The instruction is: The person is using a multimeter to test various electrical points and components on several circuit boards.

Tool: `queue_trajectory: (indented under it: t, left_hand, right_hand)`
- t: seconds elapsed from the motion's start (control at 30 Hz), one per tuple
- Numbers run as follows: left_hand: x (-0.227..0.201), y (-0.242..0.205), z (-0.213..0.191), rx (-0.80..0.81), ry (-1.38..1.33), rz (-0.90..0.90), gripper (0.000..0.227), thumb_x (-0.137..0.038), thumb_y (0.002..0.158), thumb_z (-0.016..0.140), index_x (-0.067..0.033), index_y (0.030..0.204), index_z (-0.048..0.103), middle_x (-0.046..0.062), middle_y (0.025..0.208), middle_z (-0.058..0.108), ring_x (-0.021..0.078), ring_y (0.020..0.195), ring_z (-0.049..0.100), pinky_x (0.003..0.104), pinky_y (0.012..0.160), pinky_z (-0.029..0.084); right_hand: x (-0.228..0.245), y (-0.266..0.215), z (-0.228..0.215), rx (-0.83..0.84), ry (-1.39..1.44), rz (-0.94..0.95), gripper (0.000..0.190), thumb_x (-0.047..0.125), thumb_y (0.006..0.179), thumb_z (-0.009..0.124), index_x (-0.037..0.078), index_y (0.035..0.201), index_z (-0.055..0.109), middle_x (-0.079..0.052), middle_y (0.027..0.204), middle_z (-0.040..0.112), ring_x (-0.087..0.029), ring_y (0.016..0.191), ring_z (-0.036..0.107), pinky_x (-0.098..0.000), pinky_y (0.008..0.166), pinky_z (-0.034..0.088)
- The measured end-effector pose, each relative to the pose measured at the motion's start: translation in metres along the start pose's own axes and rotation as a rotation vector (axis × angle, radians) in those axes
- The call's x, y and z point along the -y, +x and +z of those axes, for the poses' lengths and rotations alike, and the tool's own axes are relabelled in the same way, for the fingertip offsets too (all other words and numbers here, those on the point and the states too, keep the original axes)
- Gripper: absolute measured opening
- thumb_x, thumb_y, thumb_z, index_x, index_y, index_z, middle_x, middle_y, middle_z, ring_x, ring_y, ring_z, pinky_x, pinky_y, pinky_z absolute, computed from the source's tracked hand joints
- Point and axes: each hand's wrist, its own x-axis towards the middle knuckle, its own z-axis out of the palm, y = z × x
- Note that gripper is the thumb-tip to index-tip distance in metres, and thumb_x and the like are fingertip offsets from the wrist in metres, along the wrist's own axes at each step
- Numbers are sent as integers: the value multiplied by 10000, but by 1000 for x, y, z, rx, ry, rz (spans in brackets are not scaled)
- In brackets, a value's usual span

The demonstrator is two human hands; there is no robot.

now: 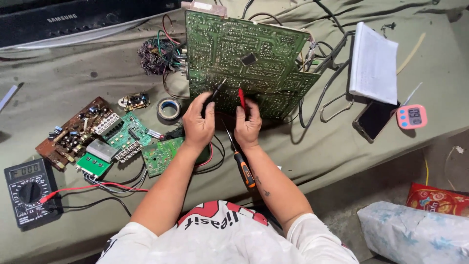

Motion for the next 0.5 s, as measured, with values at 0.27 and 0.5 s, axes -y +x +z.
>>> queue_trajectory:
  t: [0.27,0.5]
  left_hand:
    - [-6,2,0,4,19,-13,222,-134,1012,658,-78,1217,721,176,1039,748,414,985,732,487,837,595]
    - [-1,-3,1,15,49,-63,207,-239,1022,661,-146,1196,721,129,967,747,390,911,740,489,760,607]
  right_hand:
    - [5,2,-5,48,-31,8,218,188,983,685,54,1154,692,-178,890,717,-245,840,696,-428,818,558]
    - [9,0,-5,55,-78,6,262,243,1038,551,90,1143,735,-131,867,739,-250,789,714,-365,771,554]
